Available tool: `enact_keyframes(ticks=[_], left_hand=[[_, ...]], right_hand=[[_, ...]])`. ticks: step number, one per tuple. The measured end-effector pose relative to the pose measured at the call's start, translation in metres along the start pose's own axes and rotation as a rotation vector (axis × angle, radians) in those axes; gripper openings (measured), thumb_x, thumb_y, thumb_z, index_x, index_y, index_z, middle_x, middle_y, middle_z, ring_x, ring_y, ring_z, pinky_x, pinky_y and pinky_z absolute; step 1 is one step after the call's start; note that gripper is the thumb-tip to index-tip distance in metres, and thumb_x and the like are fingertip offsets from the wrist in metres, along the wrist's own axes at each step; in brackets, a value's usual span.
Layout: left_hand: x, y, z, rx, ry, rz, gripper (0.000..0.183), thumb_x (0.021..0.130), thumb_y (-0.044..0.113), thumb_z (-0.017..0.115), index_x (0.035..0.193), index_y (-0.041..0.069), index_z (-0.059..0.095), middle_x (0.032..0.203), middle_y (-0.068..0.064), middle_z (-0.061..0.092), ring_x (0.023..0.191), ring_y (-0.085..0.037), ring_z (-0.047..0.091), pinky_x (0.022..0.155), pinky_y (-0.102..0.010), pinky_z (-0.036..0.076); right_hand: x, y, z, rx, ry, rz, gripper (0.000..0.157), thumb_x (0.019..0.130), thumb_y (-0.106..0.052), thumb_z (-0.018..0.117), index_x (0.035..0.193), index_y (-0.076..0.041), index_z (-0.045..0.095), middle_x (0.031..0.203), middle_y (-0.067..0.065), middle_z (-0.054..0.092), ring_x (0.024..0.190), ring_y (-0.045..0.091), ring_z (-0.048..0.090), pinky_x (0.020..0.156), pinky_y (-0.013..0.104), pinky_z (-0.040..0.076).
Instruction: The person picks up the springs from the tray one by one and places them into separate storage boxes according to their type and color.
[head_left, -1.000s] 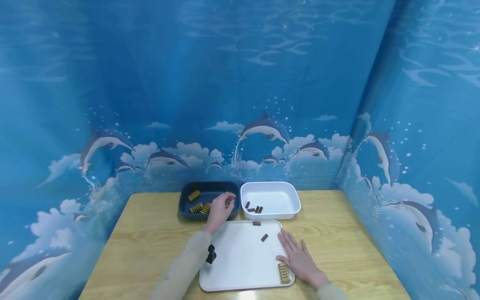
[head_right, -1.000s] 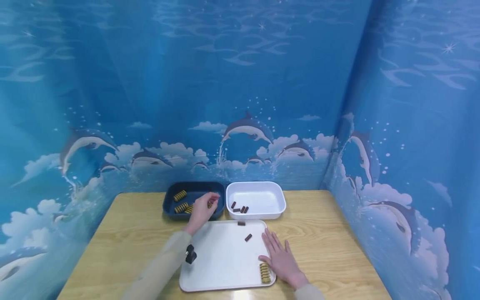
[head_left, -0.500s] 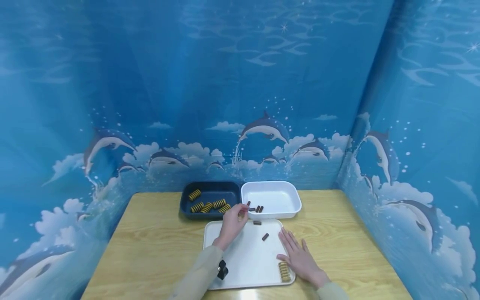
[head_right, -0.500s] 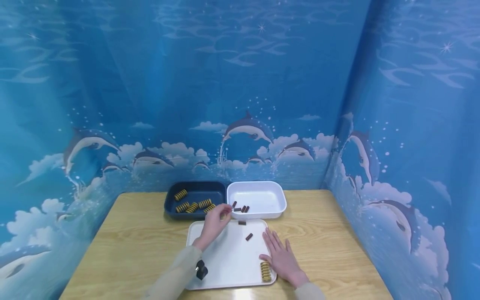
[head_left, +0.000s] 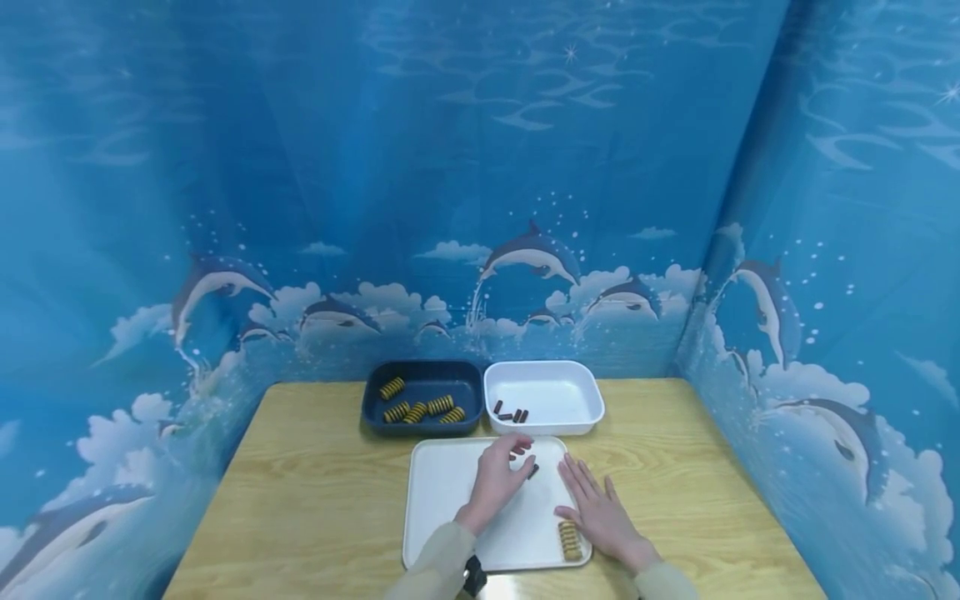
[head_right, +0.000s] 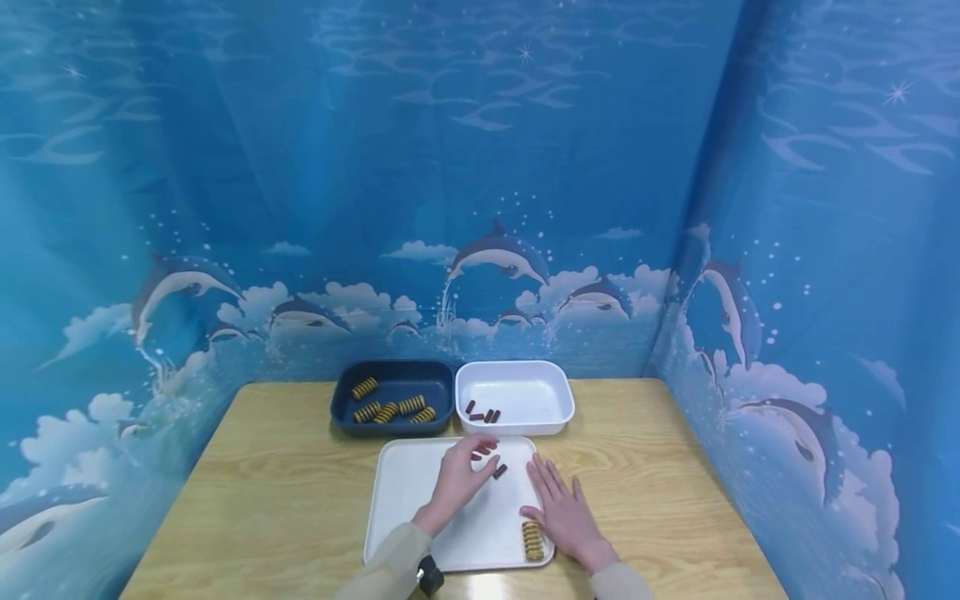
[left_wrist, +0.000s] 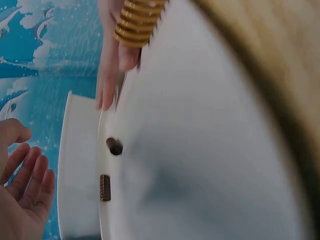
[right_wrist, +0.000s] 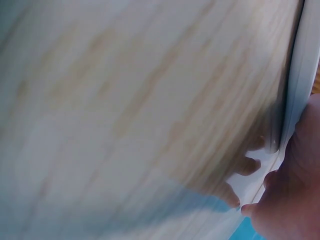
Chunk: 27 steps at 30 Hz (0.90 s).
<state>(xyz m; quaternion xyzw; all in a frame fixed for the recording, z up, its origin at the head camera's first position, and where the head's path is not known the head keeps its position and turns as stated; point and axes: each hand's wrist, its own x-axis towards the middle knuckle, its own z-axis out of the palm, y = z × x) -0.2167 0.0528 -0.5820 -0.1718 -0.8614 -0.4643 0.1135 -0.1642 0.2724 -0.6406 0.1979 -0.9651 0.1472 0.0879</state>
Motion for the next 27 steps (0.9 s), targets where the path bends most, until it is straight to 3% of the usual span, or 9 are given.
enact_keyframes(ticks=[11,17,21,27], left_hand=[[-0.028,0.012,0.024,0.019,-0.085,-0.042,0.027,0.086,0.015,0.078,0.112,0.016,0.070,0.105,0.003,0.072,0.091,-0.013,0.069,0.076,-0.019,0.057],[-0.034,0.009,0.025,0.050,-0.030,-0.030,0.026,0.084,0.012,0.080,0.108,0.013,0.070,0.100,0.001,0.071,0.088,-0.015,0.069,0.074,-0.020,0.056],[-0.033,0.003,0.025,0.085,0.006,-0.011,0.026,0.081,0.010,0.081,0.105,0.011,0.071,0.096,-0.001,0.071,0.085,-0.015,0.068,0.076,-0.024,0.056],[-0.027,-0.008,0.027,0.116,0.003,-0.043,0.028,0.079,0.008,0.082,0.105,0.011,0.071,0.097,-0.001,0.071,0.086,-0.016,0.067,0.078,-0.028,0.056]], right_hand=[[0.002,-0.005,-0.007,-0.026,-0.039,0.039,0.071,0.098,-0.044,0.060,0.152,-0.002,0.040,0.161,0.018,0.033,0.143,0.045,0.036,0.107,0.078,0.026],[0.003,-0.005,-0.007,-0.046,-0.094,0.074,0.073,0.100,-0.048,0.056,0.155,-0.005,0.035,0.165,0.015,0.026,0.148,0.042,0.030,0.110,0.076,0.024],[0.003,-0.005,-0.006,-0.031,-0.067,0.059,0.072,0.099,-0.045,0.058,0.154,-0.003,0.037,0.164,0.016,0.029,0.146,0.044,0.032,0.108,0.078,0.024],[0.003,-0.006,-0.009,-0.022,-0.074,0.044,0.072,0.099,-0.045,0.058,0.155,-0.003,0.036,0.164,0.016,0.027,0.145,0.045,0.033,0.107,0.078,0.025]])
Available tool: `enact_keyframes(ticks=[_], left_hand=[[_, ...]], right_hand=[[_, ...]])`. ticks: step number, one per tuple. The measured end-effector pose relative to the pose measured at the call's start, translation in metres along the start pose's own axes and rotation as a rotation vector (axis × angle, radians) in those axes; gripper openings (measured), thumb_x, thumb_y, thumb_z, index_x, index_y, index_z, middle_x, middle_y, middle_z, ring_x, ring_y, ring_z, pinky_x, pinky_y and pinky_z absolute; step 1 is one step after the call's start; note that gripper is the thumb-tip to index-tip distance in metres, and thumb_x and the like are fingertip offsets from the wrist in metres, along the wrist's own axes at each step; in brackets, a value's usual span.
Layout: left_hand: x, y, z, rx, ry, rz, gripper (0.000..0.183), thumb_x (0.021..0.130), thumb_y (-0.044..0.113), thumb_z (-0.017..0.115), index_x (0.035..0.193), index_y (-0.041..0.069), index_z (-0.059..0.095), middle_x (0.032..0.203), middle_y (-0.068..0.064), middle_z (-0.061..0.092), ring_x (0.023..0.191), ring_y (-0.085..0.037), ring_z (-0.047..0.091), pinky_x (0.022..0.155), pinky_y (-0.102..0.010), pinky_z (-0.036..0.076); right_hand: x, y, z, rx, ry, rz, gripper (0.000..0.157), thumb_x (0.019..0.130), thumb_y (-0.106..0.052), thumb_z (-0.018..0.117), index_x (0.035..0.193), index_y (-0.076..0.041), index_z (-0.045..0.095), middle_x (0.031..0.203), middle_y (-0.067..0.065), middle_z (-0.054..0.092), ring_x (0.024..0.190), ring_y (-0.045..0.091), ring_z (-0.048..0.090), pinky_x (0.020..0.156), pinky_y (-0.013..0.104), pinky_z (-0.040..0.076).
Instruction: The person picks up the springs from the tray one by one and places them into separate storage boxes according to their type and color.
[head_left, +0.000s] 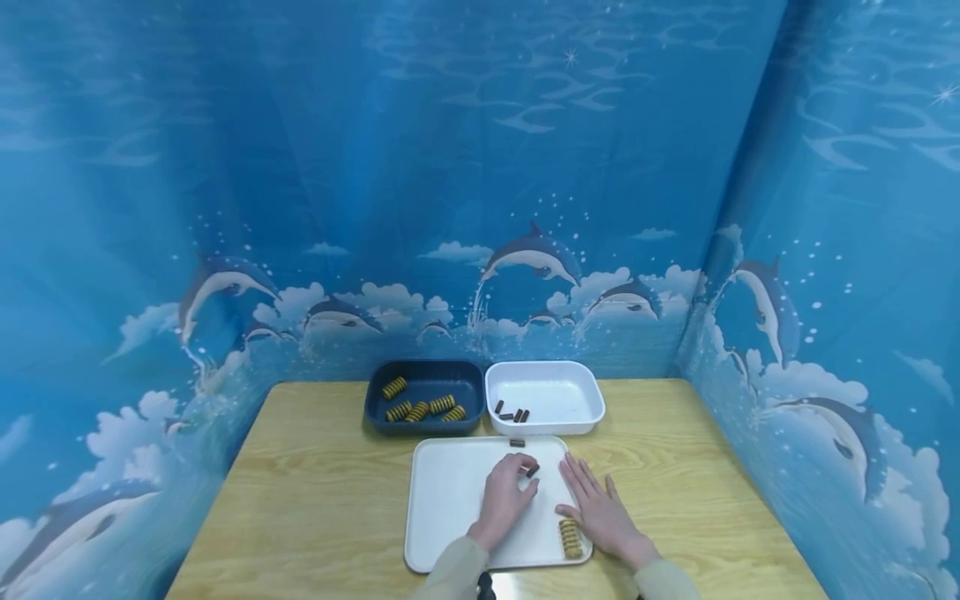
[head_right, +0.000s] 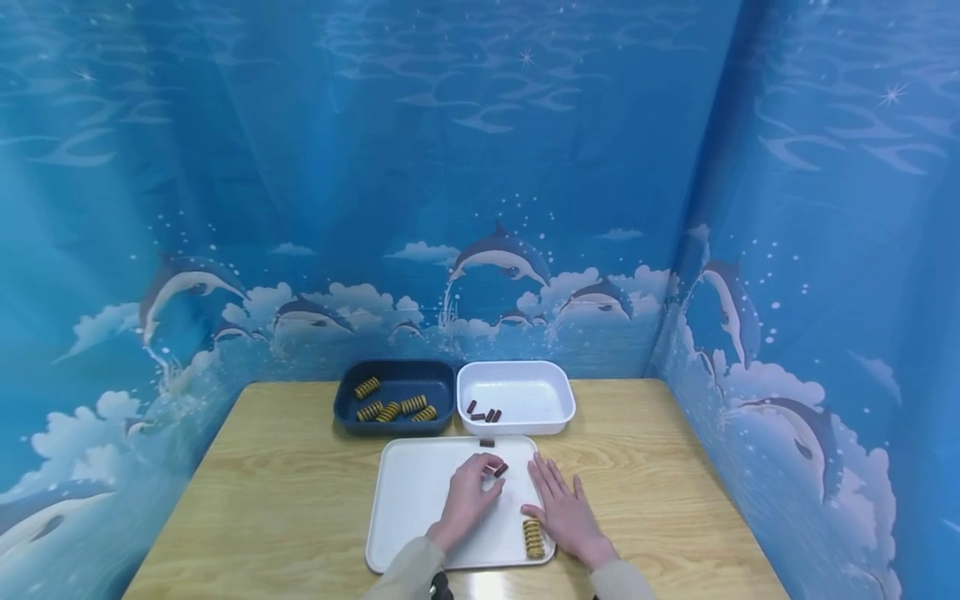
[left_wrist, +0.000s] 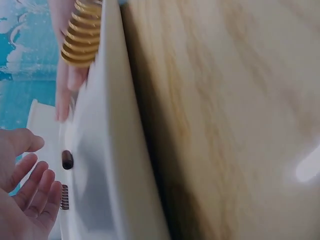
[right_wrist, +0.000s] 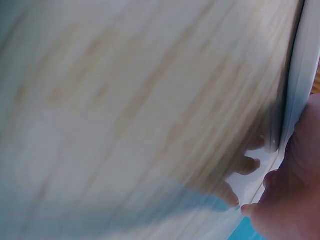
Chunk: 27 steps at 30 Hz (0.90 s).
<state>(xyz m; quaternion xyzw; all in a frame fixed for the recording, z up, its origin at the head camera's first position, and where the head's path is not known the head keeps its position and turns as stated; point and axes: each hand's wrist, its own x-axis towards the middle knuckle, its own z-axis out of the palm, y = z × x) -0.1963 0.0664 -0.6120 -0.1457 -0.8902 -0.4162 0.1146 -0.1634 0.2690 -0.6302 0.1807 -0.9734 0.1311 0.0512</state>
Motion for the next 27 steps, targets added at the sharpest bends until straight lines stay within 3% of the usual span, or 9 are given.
enact_keyframes(ticks=[5,10,14,21,27], left_hand=[[0.008,-0.006,0.005,0.048,-0.036,-0.046,0.029,0.077,0.007,0.084,0.103,0.010,0.071,0.094,-0.001,0.068,0.084,-0.015,0.066,0.076,-0.028,0.055],[0.019,-0.009,0.012,0.089,-0.085,-0.075,0.027,0.077,0.007,0.085,0.099,0.011,0.072,0.090,0.000,0.069,0.082,-0.014,0.064,0.078,-0.030,0.055],[0.026,-0.009,0.014,0.094,-0.109,-0.074,0.023,0.076,0.007,0.085,0.094,0.012,0.072,0.087,0.001,0.068,0.079,-0.012,0.063,0.077,-0.029,0.054],[0.032,-0.010,0.015,0.100,-0.140,0.001,0.017,0.077,0.005,0.085,0.086,0.013,0.073,0.077,0.005,0.067,0.071,-0.007,0.060,0.072,-0.023,0.052],[0.035,-0.004,0.009,0.060,-0.166,-0.042,0.018,0.077,0.005,0.084,0.087,0.014,0.073,0.078,0.007,0.065,0.071,-0.004,0.057,0.069,-0.022,0.052]], right_hand=[[0.000,0.000,-0.001,-0.012,-0.029,0.018,0.072,0.101,-0.045,0.055,0.156,-0.004,0.035,0.165,0.014,0.025,0.148,0.042,0.029,0.110,0.076,0.023],[-0.001,0.000,0.001,0.010,0.029,-0.017,0.071,0.099,-0.043,0.060,0.153,-0.002,0.038,0.162,0.018,0.030,0.144,0.046,0.034,0.106,0.079,0.026],[-0.001,0.001,0.004,0.011,0.050,-0.039,0.071,0.099,-0.042,0.059,0.153,-0.001,0.038,0.162,0.019,0.030,0.142,0.047,0.035,0.104,0.080,0.027],[0.000,-0.003,-0.002,-0.022,0.004,0.006,0.071,0.100,-0.044,0.057,0.154,-0.003,0.038,0.162,0.017,0.030,0.146,0.043,0.034,0.108,0.077,0.026],[-0.002,0.001,0.004,0.005,0.065,-0.040,0.071,0.100,-0.043,0.058,0.154,-0.002,0.037,0.163,0.017,0.030,0.142,0.048,0.035,0.105,0.080,0.026]])
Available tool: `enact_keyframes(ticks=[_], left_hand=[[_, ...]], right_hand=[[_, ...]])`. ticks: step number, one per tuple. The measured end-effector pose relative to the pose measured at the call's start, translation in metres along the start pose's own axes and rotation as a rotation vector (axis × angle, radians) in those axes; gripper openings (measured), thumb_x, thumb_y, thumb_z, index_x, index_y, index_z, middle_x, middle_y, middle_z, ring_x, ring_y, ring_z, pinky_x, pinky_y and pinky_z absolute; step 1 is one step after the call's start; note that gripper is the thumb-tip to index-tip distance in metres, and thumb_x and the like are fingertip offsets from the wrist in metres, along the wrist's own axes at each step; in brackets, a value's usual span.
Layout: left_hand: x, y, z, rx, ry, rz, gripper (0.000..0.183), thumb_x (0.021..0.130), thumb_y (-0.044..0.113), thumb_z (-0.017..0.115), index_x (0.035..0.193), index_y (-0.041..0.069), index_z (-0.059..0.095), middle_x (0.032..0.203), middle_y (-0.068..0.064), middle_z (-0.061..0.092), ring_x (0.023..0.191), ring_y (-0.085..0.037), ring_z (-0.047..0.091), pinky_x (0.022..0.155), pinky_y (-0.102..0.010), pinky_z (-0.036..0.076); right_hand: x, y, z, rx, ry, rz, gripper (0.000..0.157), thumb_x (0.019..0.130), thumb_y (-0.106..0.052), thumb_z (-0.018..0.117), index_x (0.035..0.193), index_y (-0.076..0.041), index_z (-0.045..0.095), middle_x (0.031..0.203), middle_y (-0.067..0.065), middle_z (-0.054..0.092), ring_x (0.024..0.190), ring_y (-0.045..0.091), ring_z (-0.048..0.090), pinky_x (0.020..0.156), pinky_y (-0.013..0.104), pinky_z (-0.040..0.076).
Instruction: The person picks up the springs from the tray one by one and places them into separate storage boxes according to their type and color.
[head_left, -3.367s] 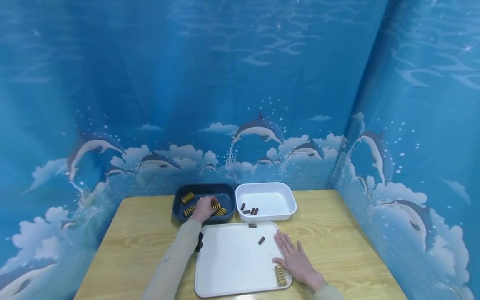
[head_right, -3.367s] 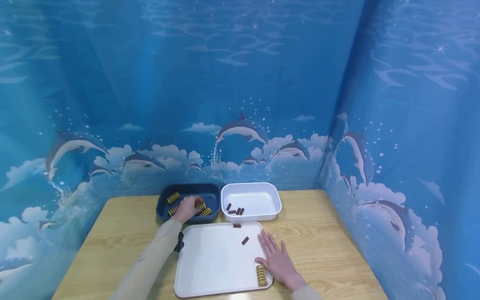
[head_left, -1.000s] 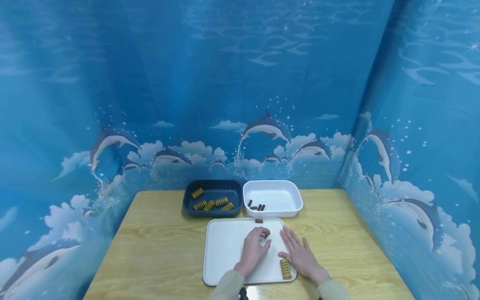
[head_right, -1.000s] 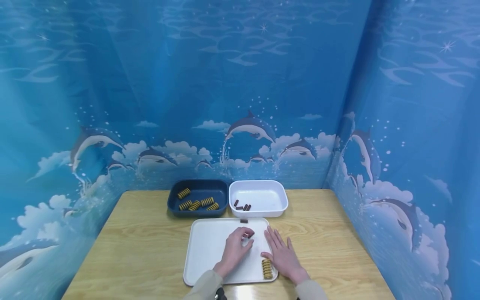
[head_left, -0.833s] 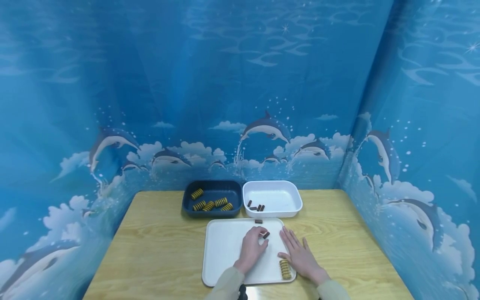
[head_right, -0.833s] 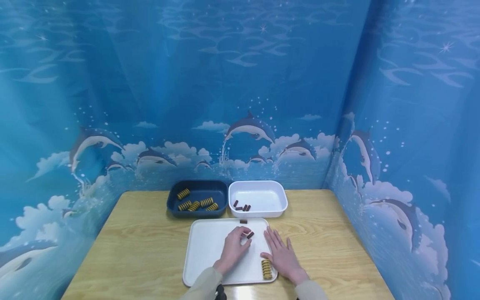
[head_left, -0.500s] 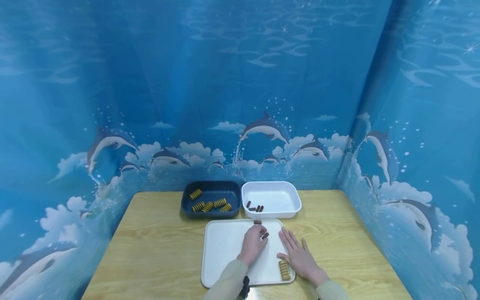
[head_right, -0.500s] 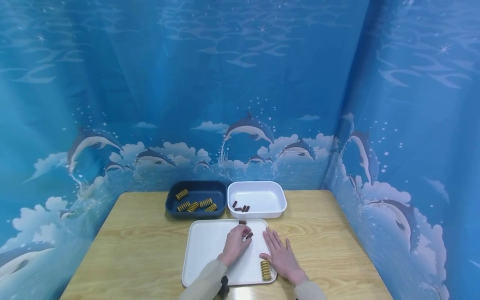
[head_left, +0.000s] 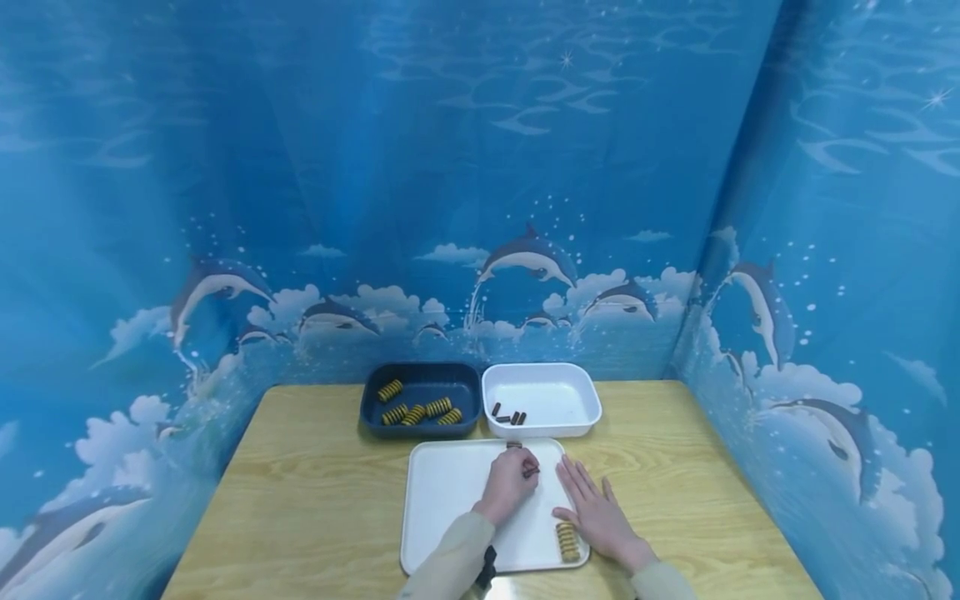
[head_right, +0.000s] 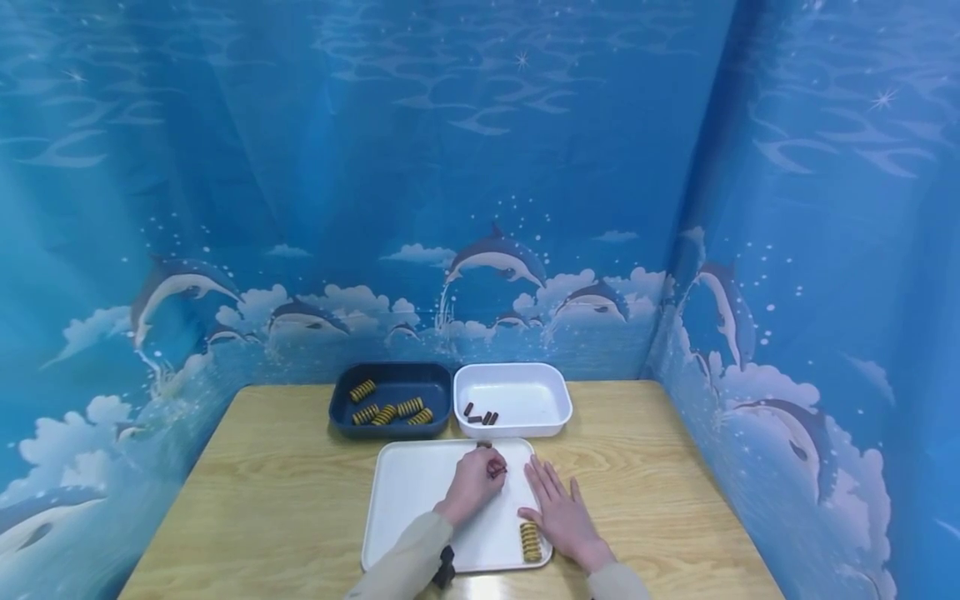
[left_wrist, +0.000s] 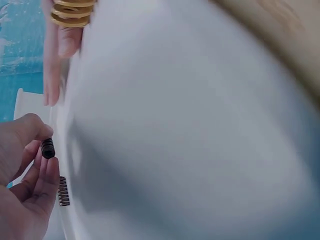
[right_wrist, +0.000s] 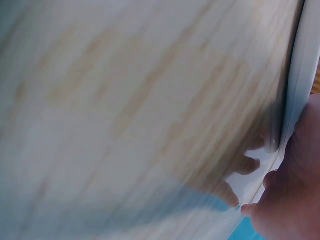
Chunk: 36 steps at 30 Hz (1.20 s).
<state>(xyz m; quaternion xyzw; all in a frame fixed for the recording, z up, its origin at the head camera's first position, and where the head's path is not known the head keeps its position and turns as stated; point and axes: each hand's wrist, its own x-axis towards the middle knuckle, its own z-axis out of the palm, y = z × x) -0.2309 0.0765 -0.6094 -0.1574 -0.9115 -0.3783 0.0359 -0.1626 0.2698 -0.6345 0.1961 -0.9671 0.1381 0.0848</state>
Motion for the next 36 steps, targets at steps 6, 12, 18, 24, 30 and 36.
enact_keyframes(ticks=[6,12,18,24,30,36], left_hand=[[0.003,0.001,-0.008,-0.073,0.033,0.020,0.018,0.077,0.003,0.081,0.087,0.014,0.072,0.079,0.006,0.065,0.072,-0.005,0.059,0.067,-0.019,0.052],[0.011,0.007,-0.018,-0.092,0.031,0.025,0.016,0.080,0.002,0.078,0.091,0.013,0.073,0.082,0.005,0.067,0.074,-0.007,0.062,0.068,-0.020,0.053],[0.027,0.006,-0.030,-0.076,0.061,0.068,0.015,0.083,0.002,0.077,0.095,0.010,0.073,0.086,0.002,0.067,0.077,-0.007,0.063,0.070,-0.019,0.055],[0.049,0.004,-0.044,-0.020,0.086,0.067,0.011,0.088,0.008,0.076,0.099,0.011,0.073,0.088,0.002,0.067,0.079,-0.007,0.064,0.072,-0.021,0.055],[0.072,-0.001,-0.058,0.014,0.113,0.032,0.006,0.092,0.009,0.074,0.098,0.009,0.073,0.089,-0.002,0.067,0.081,-0.013,0.065,0.073,-0.026,0.057],[0.090,-0.006,-0.065,0.082,0.098,0.014,0.007,0.092,0.007,0.073,0.099,0.008,0.073,0.089,-0.003,0.067,0.081,-0.016,0.066,0.071,-0.028,0.057]], right_hand=[[-0.001,0.008,0.012,0.001,0.023,-0.001,0.073,0.099,-0.049,0.055,0.155,-0.005,0.037,0.164,0.013,0.028,0.144,0.045,0.034,0.107,0.078,0.026],[0.000,0.014,0.016,-0.027,-0.005,0.022,0.075,0.099,-0.052,0.054,0.155,-0.007,0.036,0.165,0.012,0.027,0.147,0.040,0.031,0.108,0.076,0.026],[0.001,0.015,0.017,-0.019,-0.007,0.018,0.075,0.099,-0.051,0.055,0.157,-0.008,0.034,0.166,0.011,0.025,0.148,0.039,0.030,0.109,0.075,0.025],[-0.001,0.013,0.016,-0.009,-0.016,0.022,0.075,0.100,-0.053,0.052,0.157,-0.008,0.033,0.166,0.011,0.025,0.148,0.040,0.030,0.110,0.075,0.024],[-0.002,0.012,0.014,0.020,-0.008,0.000,0.074,0.101,-0.051,0.051,0.158,-0.009,0.030,0.166,0.011,0.023,0.146,0.044,0.031,0.107,0.078,0.024],[-0.002,0.014,0.017,-0.005,0.034,-0.014,0.074,0.099,-0.051,0.054,0.156,-0.007,0.034,0.165,0.011,0.026,0.146,0.041,0.032,0.106,0.077,0.027]])
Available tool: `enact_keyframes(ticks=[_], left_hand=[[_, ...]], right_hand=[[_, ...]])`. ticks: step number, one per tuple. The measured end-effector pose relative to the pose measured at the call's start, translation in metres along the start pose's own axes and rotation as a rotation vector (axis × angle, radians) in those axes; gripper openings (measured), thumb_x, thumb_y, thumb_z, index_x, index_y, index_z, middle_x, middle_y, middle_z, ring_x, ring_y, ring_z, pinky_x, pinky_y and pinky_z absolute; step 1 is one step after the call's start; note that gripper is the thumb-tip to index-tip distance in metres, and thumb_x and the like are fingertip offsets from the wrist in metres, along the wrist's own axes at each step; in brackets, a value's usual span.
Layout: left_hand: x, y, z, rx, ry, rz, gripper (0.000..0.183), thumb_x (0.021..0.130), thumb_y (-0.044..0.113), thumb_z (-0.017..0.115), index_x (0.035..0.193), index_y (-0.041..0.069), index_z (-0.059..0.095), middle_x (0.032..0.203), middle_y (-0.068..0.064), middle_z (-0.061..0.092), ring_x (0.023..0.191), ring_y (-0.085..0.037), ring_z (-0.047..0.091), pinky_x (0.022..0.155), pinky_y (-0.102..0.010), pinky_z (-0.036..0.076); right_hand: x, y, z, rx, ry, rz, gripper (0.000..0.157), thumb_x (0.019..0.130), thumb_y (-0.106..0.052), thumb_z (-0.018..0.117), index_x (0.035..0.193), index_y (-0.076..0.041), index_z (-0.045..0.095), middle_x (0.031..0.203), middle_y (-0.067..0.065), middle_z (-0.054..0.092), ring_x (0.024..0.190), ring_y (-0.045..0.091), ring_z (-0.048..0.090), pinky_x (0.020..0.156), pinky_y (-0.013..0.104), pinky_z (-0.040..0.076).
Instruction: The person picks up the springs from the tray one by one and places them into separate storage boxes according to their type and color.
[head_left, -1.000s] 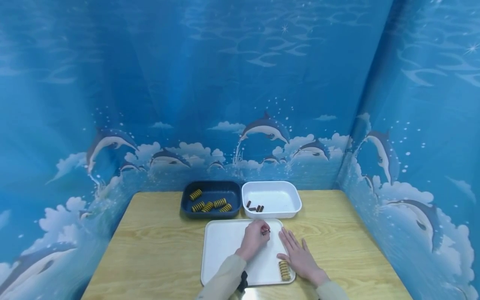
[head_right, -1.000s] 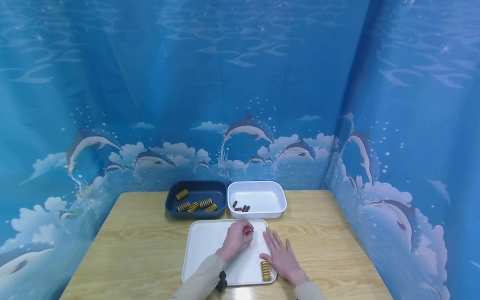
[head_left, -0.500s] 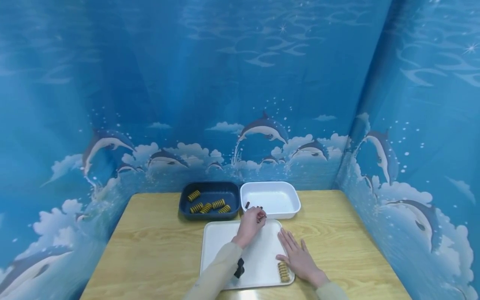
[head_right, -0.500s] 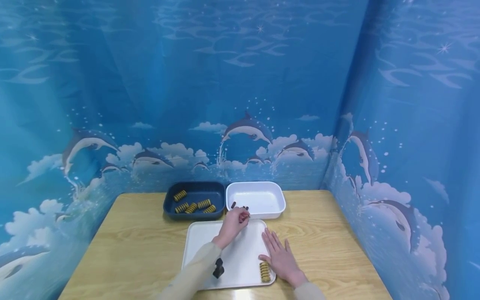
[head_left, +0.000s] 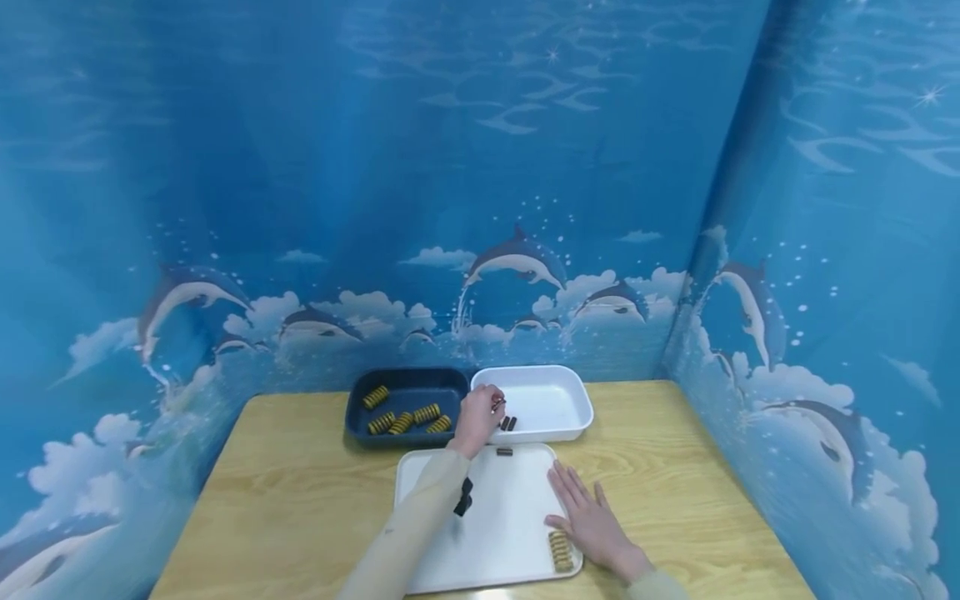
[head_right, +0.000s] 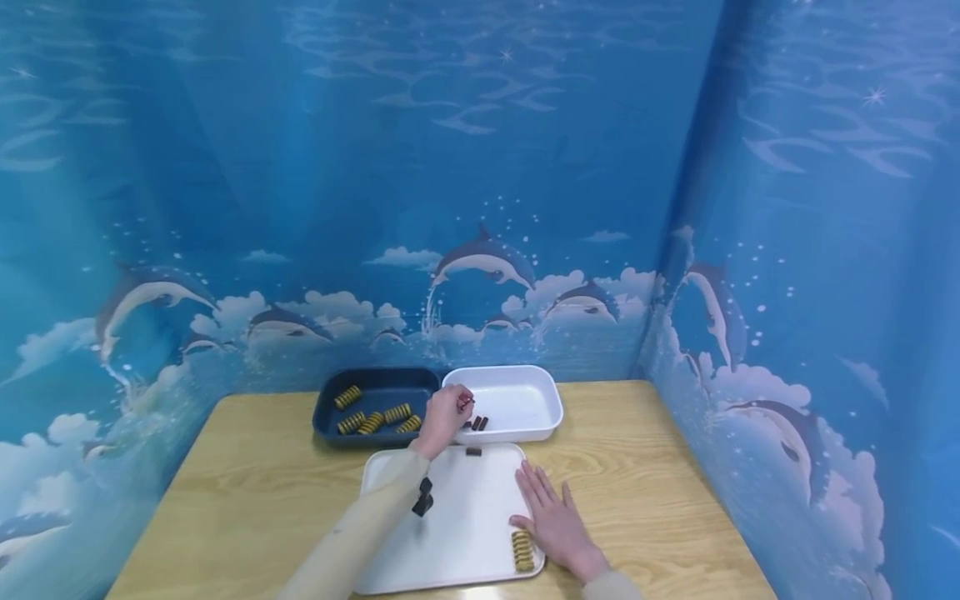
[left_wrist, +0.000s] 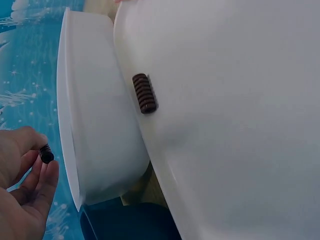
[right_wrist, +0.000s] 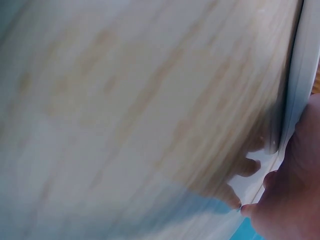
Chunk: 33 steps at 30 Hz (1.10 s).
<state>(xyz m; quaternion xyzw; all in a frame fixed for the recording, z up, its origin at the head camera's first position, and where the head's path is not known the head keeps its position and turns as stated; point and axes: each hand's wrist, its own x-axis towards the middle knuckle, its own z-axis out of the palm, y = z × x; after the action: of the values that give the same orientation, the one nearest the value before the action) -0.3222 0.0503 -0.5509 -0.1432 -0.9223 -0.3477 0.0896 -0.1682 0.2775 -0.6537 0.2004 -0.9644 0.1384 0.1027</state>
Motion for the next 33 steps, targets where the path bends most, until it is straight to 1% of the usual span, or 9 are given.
enact_keyframes(ticks=[4,8,12,16,19,23,26,30,33], left_hand=[[0.008,-0.002,0.003,0.032,-0.033,-0.025,0.009,0.091,0.005,0.073,0.099,0.006,0.073,0.089,-0.005,0.067,0.082,-0.017,0.066,0.072,-0.029,0.058],[0.014,-0.001,0.008,0.091,-0.060,-0.039,0.012,0.088,0.002,0.076,0.099,0.004,0.073,0.089,-0.006,0.067,0.083,-0.021,0.067,0.074,-0.033,0.058],[0.019,0.001,0.014,0.150,-0.119,-0.040,0.012,0.087,0.001,0.076,0.098,0.004,0.074,0.089,-0.007,0.069,0.085,-0.022,0.068,0.077,-0.034,0.059],[0.022,0.000,0.020,0.237,-0.188,-0.043,0.006,0.088,0.002,0.075,0.092,0.006,0.076,0.087,-0.005,0.073,0.085,-0.020,0.069,0.078,-0.032,0.059],[0.023,-0.001,0.022,0.302,-0.228,-0.052,0.007,0.089,0.001,0.073,0.088,0.007,0.076,0.084,-0.004,0.073,0.082,-0.018,0.070,0.075,-0.031,0.059],[0.023,-0.004,0.023,0.338,-0.254,-0.009,0.015,0.090,-0.003,0.068,0.083,0.007,0.076,0.080,-0.005,0.073,0.075,-0.018,0.069,0.068,-0.032,0.058],[0.024,-0.005,0.025,0.357,-0.269,0.014,0.015,0.090,-0.003,0.067,0.082,0.007,0.076,0.079,-0.005,0.073,0.073,-0.019,0.069,0.066,-0.034,0.059],[0.026,-0.005,0.028,0.366,-0.310,-0.008,0.011,0.091,0.000,0.070,0.085,0.007,0.076,0.080,-0.005,0.073,0.074,-0.018,0.069,0.069,-0.033,0.059],[0.027,-0.004,0.029,0.352,-0.323,-0.014,0.008,0.090,0.001,0.072,0.092,0.006,0.077,0.087,-0.007,0.075,0.081,-0.020,0.071,0.074,-0.034,0.060]], right_hand=[[0.000,0.002,0.003,-0.032,0.006,0.002,0.074,0.099,-0.051,0.054,0.156,-0.008,0.034,0.166,0.009,0.026,0.147,0.038,0.032,0.107,0.076,0.028],[0.000,0.003,0.003,-0.028,0.013,0.003,0.073,0.100,-0.050,0.054,0.157,-0.009,0.033,0.166,0.008,0.024,0.147,0.037,0.031,0.106,0.076,0.029],[-0.002,0.004,0.001,-0.029,0.001,0.013,0.074,0.099,-0.050,0.055,0.158,-0.011,0.032,0.167,0.007,0.023,0.149,0.036,0.029,0.107,0.076,0.028],[-0.002,0.003,0.000,-0.024,-0.004,0.004,0.074,0.100,-0.051,0.053,0.158,-0.010,0.031,0.167,0.007,0.023,0.149,0.036,0.029,0.107,0.076,0.028],[0.000,0.000,-0.001,-0.001,0.009,-0.020,0.073,0.101,-0.050,0.052,0.158,-0.009,0.032,0.166,0.010,0.025,0.146,0.041,0.032,0.104,0.078,0.030],[0.001,-0.005,-0.006,-0.009,0.015,-0.034,0.073,0.101,-0.049,0.052,0.157,-0.008,0.032,0.165,0.012,0.027,0.143,0.044,0.036,0.101,0.079,0.033],[0.002,-0.008,-0.010,-0.044,-0.009,-0.012,0.072,0.101,-0.048,0.053,0.156,-0.007,0.034,0.164,0.014,0.029,0.143,0.043,0.037,0.103,0.077,0.033],[0.003,-0.011,-0.016,-0.062,-0.071,0.029,0.071,0.101,-0.046,0.055,0.156,-0.005,0.035,0.163,0.014,0.029,0.145,0.041,0.035,0.106,0.075,0.032],[0.004,-0.012,-0.018,-0.060,-0.114,0.050,0.071,0.101,-0.046,0.054,0.157,-0.006,0.033,0.165,0.014,0.027,0.147,0.040,0.032,0.108,0.074,0.030]])
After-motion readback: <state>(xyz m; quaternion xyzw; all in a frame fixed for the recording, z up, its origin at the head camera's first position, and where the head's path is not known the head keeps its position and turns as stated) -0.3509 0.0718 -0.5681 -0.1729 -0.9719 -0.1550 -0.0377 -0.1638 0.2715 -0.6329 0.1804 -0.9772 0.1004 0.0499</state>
